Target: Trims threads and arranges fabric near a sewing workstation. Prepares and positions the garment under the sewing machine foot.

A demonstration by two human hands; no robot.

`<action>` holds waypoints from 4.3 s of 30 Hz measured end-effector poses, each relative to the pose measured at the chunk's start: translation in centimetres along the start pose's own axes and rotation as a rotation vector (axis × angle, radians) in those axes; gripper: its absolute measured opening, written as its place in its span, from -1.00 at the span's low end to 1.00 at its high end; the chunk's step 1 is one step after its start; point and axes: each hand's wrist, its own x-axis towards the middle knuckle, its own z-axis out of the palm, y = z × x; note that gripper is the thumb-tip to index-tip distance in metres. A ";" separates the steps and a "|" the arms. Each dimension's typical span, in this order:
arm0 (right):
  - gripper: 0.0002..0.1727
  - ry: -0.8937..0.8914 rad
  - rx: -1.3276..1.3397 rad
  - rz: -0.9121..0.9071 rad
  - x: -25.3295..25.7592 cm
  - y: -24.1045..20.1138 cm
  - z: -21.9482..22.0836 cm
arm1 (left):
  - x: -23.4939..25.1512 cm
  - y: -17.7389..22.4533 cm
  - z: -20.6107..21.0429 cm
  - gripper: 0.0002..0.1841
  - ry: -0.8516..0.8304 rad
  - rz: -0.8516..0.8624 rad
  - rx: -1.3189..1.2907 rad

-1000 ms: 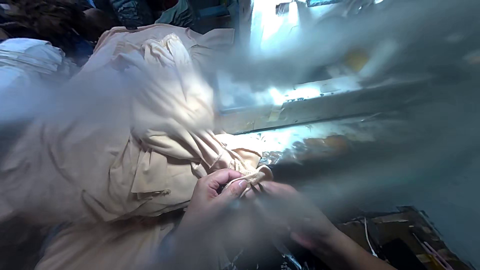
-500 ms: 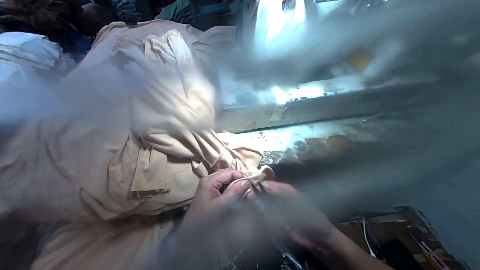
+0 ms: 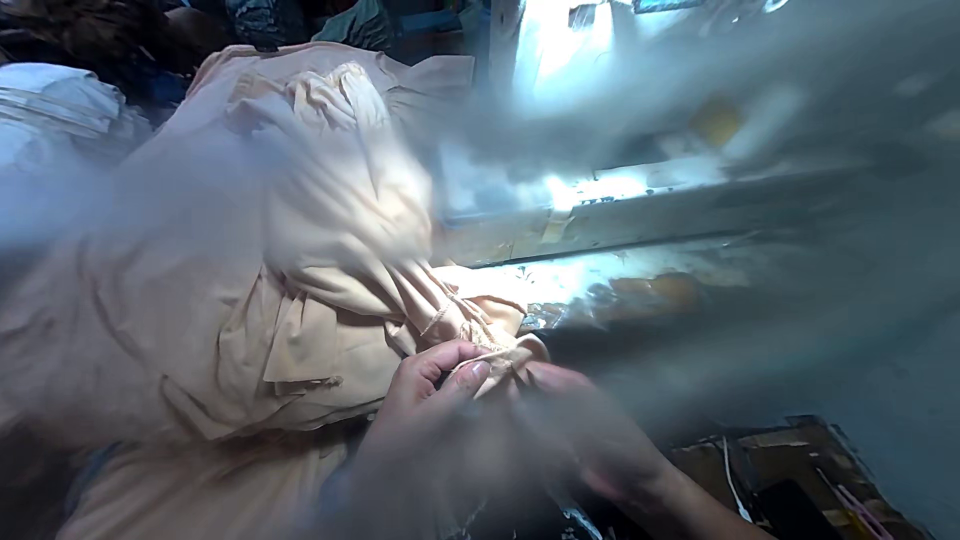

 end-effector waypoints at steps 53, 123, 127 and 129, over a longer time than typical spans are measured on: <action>-0.81 0.346 -1.378 -0.956 1.4 -0.6 -0.2 | 0.3 0.4 1.2 -0.82 -0.022 0.098 0.150; -0.68 0.239 -0.533 -0.369 2.2 -2.2 -0.9 | 0.1 -0.9 -1.0 -0.82 0.028 -0.154 -0.216; -0.72 0.294 -0.649 -0.411 2.2 -2.0 -0.9 | 0.1 -0.8 -0.6 -0.93 -0.010 -0.109 -0.127; -0.69 0.371 -0.829 -0.519 2.0 -1.4 -0.9 | 0.2 -0.5 -0.3 -0.92 -0.029 -0.064 -0.074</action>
